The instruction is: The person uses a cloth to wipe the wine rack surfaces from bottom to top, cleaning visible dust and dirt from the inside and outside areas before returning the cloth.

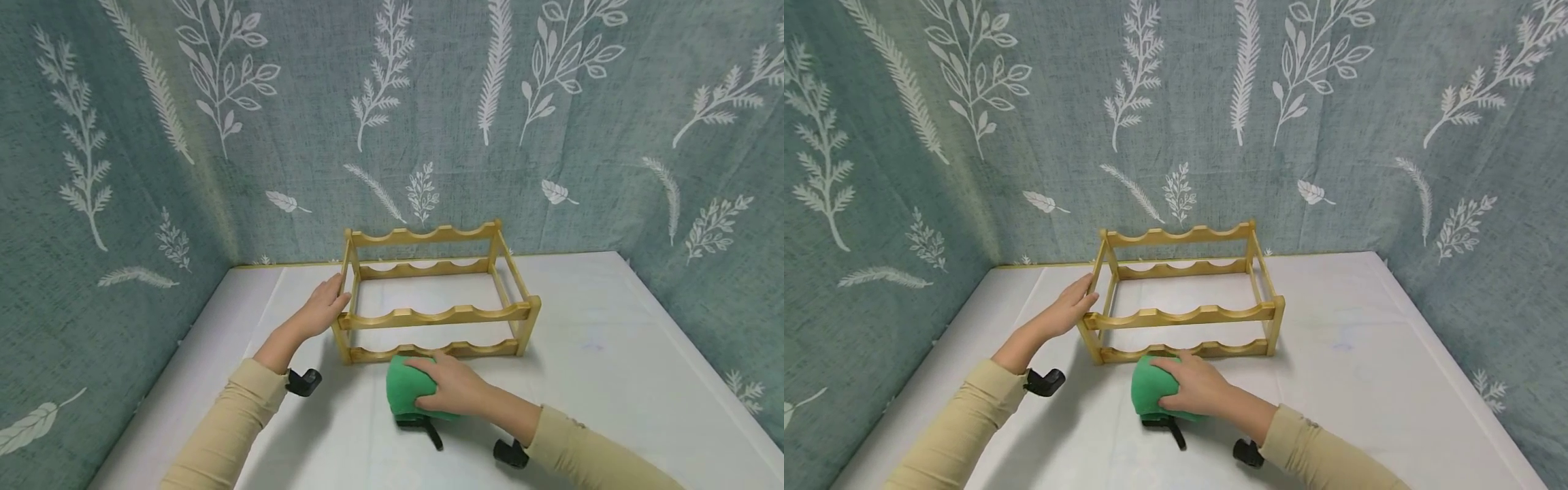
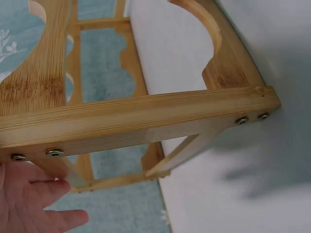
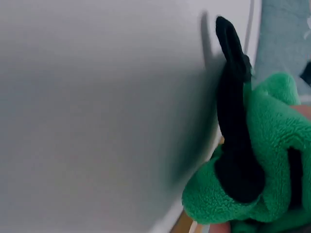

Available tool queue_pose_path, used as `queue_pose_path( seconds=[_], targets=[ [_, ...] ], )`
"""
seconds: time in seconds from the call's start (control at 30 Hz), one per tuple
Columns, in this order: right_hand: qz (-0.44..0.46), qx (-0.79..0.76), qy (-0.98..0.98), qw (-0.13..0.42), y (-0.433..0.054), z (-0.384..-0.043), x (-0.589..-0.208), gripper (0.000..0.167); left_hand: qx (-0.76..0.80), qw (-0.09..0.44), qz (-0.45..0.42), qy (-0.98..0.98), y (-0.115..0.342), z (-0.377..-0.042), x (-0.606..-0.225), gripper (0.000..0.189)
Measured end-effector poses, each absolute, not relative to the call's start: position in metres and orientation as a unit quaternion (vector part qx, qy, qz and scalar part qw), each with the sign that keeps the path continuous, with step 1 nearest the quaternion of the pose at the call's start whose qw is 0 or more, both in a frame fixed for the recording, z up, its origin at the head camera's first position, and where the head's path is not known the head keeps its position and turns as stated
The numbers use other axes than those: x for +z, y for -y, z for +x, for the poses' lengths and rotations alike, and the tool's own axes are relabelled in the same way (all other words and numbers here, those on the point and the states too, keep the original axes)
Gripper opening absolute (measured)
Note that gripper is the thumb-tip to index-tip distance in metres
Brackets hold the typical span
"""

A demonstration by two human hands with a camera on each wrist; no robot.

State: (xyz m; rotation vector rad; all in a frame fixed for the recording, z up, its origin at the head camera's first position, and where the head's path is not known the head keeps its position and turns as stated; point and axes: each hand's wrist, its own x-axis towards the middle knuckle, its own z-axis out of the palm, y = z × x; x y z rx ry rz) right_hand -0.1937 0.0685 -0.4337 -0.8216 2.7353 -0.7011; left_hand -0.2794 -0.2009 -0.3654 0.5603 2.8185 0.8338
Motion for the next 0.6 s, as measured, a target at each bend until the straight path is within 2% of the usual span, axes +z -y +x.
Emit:
queue_pose_path(
  seconds=[0.23,0.4,0.5,0.6],
  targets=[
    [-0.285,-0.220,-0.933,0.026,-0.007,-0.200,-0.443,0.062,0.272,0.053,0.191,-0.942,0.198,-0.278,-0.365,0.061],
    [-0.298,-0.181,-0.937,-0.025,0.020,-0.197,-0.449,0.056,0.267,0.063,0.185,-0.944,0.200,-0.278,-0.365,0.063],
    [-0.290,-0.161,-0.943,-0.029,0.024,-0.197,-0.449,0.054,0.265,0.076,0.188,-0.943,0.202,-0.279,-0.364,0.065],
    [-0.273,-0.176,-0.946,-0.010,0.018,-0.201,-0.449,0.053,0.266,0.091,0.190,-0.940,0.204,-0.280,-0.363,0.070]
  ],
)
